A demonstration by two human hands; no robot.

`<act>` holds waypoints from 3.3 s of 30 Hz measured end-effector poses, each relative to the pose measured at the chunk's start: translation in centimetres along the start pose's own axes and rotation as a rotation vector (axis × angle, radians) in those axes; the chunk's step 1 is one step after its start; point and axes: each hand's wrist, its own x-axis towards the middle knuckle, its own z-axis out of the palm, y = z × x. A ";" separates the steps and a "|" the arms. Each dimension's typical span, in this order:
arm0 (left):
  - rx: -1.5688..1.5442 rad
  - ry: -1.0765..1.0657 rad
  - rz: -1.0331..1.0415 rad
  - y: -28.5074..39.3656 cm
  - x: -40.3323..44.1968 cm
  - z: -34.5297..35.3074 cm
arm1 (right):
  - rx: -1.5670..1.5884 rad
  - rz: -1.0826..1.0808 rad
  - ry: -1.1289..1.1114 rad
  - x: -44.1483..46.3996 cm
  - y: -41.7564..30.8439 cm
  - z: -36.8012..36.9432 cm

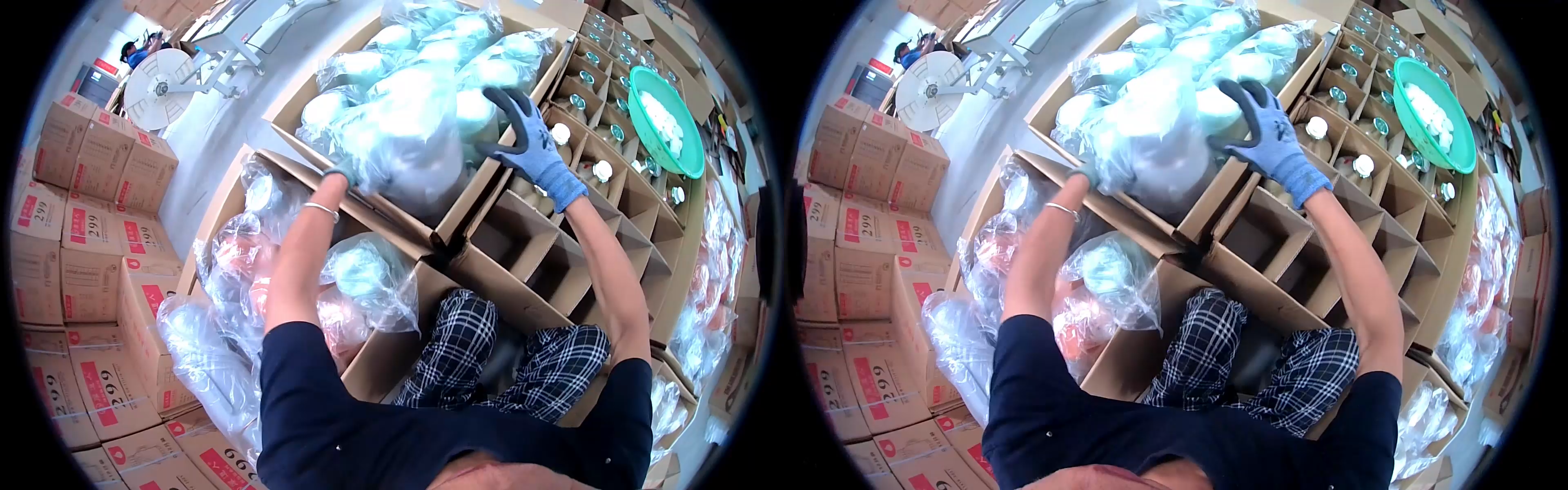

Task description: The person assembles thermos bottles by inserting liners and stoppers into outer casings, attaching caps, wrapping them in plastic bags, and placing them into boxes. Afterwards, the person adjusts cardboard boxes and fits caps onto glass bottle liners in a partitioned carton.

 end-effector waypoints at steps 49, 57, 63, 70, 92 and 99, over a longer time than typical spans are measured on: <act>-1.407 0.667 0.287 1.5 -15.7 -17.3 | -0.219 0.101 -0.147 -4.1 -2.3 13.2; -1.675 0.429 0.732 17.5 -33.1 -6.6 | 1.927 0.665 0.291 -13.1 -2.1 -5.5; -0.317 0.525 1.108 23.8 -33.0 4.8 | 1.528 0.772 0.305 -22.9 -3.4 -14.0; -1.409 0.410 0.515 17.7 -28.1 -1.4 | 0.874 0.328 0.239 -27.6 -13.4 -15.2; -1.987 -0.441 0.670 31.9 -26.4 -6.2 | 0.243 0.106 0.089 -22.4 -18.6 -23.1; -1.608 0.196 0.808 30.0 -29.7 -7.5 | 0.568 0.353 0.105 -24.7 -9.5 -22.7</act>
